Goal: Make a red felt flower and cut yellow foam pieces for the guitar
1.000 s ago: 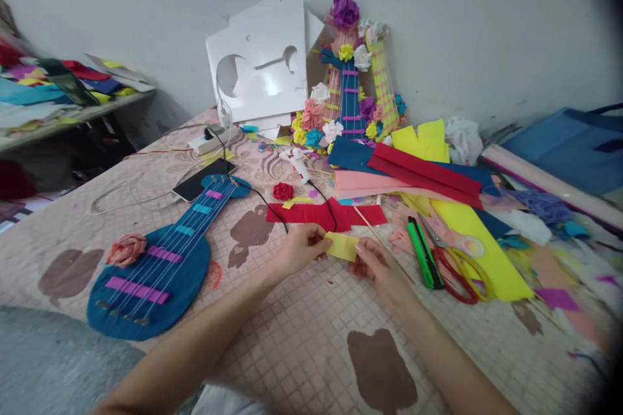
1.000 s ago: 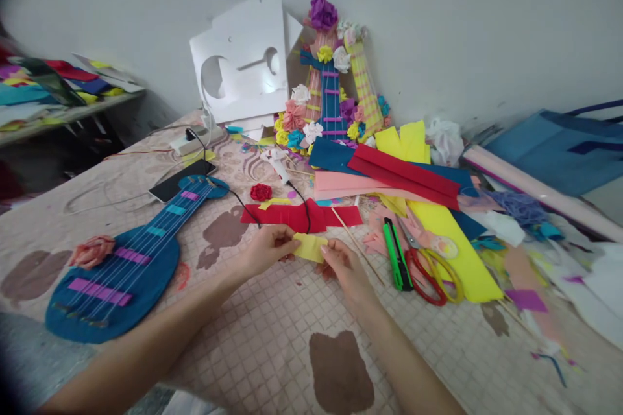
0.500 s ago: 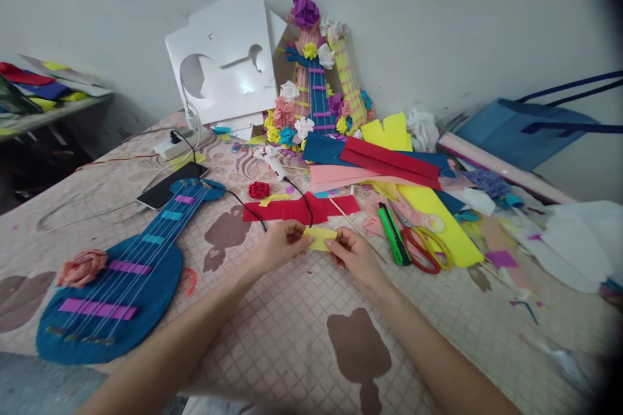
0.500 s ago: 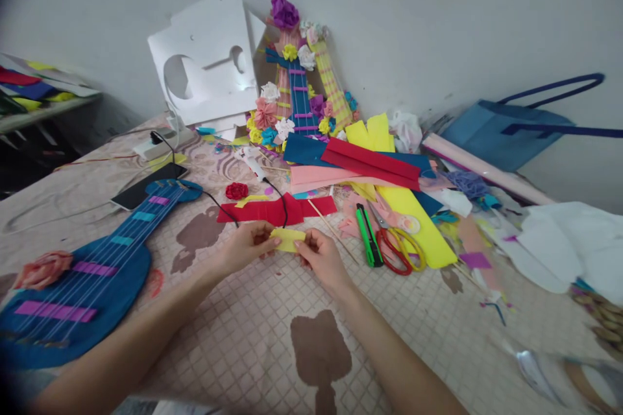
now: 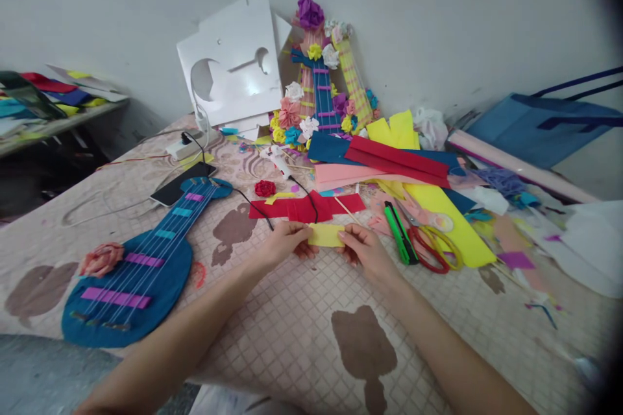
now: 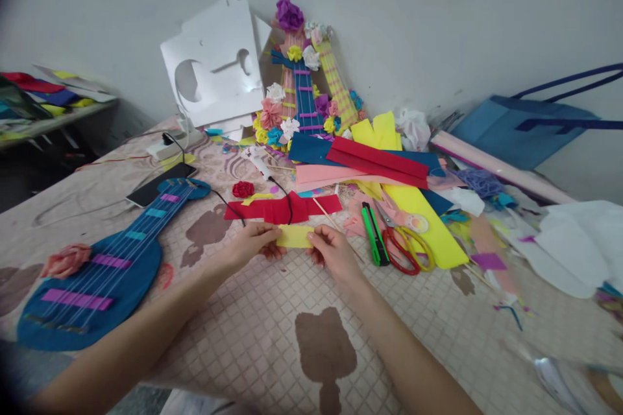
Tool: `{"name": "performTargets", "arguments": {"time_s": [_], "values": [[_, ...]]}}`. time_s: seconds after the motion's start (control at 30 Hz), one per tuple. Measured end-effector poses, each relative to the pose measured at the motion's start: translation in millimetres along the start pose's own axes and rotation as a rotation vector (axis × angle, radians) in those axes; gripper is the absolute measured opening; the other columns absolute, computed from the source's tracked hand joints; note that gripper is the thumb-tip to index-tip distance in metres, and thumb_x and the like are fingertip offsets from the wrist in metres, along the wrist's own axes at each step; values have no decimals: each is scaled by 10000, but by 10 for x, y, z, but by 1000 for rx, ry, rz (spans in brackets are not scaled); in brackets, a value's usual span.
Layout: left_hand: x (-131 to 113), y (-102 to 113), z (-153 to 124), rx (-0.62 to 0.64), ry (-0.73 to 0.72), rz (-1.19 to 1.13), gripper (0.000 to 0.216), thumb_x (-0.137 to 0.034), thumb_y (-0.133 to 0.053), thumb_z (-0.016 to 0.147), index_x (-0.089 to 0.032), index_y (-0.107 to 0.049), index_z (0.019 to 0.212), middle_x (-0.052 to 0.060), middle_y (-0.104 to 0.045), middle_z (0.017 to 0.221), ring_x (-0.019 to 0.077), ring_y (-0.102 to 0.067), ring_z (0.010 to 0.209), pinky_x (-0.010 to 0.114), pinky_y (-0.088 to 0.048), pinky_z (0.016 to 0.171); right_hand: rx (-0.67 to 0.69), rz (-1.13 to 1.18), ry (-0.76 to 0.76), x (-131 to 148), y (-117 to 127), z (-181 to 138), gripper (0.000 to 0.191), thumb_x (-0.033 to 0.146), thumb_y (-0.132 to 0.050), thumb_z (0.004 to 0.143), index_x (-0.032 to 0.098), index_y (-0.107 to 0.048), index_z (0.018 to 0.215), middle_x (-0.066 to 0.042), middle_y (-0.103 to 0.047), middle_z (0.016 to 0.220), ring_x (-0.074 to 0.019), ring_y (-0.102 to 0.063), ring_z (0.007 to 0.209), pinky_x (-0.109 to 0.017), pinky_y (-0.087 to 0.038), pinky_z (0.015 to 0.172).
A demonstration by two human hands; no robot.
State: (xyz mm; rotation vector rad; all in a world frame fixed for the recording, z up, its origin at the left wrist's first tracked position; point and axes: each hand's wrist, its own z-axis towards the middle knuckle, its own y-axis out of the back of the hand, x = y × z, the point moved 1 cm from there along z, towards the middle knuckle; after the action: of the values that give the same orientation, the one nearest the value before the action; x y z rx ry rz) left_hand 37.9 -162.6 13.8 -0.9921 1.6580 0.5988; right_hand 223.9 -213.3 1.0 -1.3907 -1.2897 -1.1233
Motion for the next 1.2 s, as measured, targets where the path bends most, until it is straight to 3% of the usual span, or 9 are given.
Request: {"name": "performTargets", "arguments": {"time_s": [0.3, 0.4, 0.5, 0.7, 0.8, 0.93, 0.97, 1.07, 1.2], "values": [[-42, -56, -34, 21, -59, -17, 642, -702, -467, 781, -84, -631, 840, 93, -663, 726, 134, -628, 559, 236, -488, 511, 10, -20, 2, 19, -14, -16, 303, 471, -627, 766, 210, -499, 681, 39, -568, 554, -74, -433, 402, -203, -291, 367], [-35, -75, -62, 48, -116, 18, 554, -631, -619, 719, -107, -609, 898, 75, -650, 803, 151, -641, 639, 242, -507, 515, 36, -54, 18, 7, -38, -29, 300, 483, -605, 780, 215, -497, 702, 45, -563, 556, -75, -435, 400, -209, -305, 377], [17, -72, -43, 1, -169, 50, 450, -466, -762, 625, -126, -577, 854, 23, -622, 748, 123, -611, 597, 228, -501, 506, 66, -117, 46, 6, -83, -58, 276, 474, -577, 799, 221, -497, 723, 52, -553, 549, -80, -446, 405, -214, -317, 389], [52, 4, 31, -101, -261, 119, 257, -366, -682, 685, -149, -549, 720, -28, -570, 594, 75, -525, 477, 187, -419, 458, 99, -373, 148, 80, -101, -93, 243, 428, -533, 815, 226, -529, 680, 26, -599, 599, -111, -501, 457, -246, -360, 444], [27, 27, 27, -113, -294, 165, 233, -357, -654, 703, -149, -549, 703, -33, -531, 552, 73, -490, 454, 183, -376, 438, -29, -561, 230, 172, 133, -45, 162, 370, -579, 789, 236, -573, 699, 12, -593, 622, -151, -531, 562, -277, -378, 548], [19, 23, 14, -103, -334, 226, 233, -361, -620, 727, -155, -531, 661, -36, -484, 554, 73, -463, 475, 182, -347, 443, -348, -802, 277, 314, 701, 45, 133, 329, -624, 753, 230, -537, 733, -53, -608, 742, -239, -565, 776, -306, -341, 618], [17, 18, 11, -98, -336, 233, 233, -363, -616, 729, -156, -531, 663, -35, -482, 564, 73, -463, 483, 182, -350, 448, -441, -1020, 251, 341, 848, 57, 157, 358, -618, 760, 227, -530, 753, -66, -620, 779, -251, -574, 805, -305, -336, 608], [-5, 2, -6, -83, -333, 238, 230, -365, -612, 728, -159, -531, 670, -34, -481, 582, 74, -464, 500, 184, -363, 462, -479, -1382, 77, 377, 1222, 58, 181, 398, -557, 810, 218, -540, 827, -85, -651, 848, -252, -596, 810, -299, -321, 575], [-42, -17, -37, -68, -317, 230, 232, -370, -612, 721, -158, -533, 668, -34, -483, 588, 77, -468, 517, 186, -375, 474, -443, -1425, -50, 361, 1552, -7, 215, 424, -579, 778, 214, -539, 767, -71, -650, 809, -221, -597, 708, -286, -313, 534]]}}
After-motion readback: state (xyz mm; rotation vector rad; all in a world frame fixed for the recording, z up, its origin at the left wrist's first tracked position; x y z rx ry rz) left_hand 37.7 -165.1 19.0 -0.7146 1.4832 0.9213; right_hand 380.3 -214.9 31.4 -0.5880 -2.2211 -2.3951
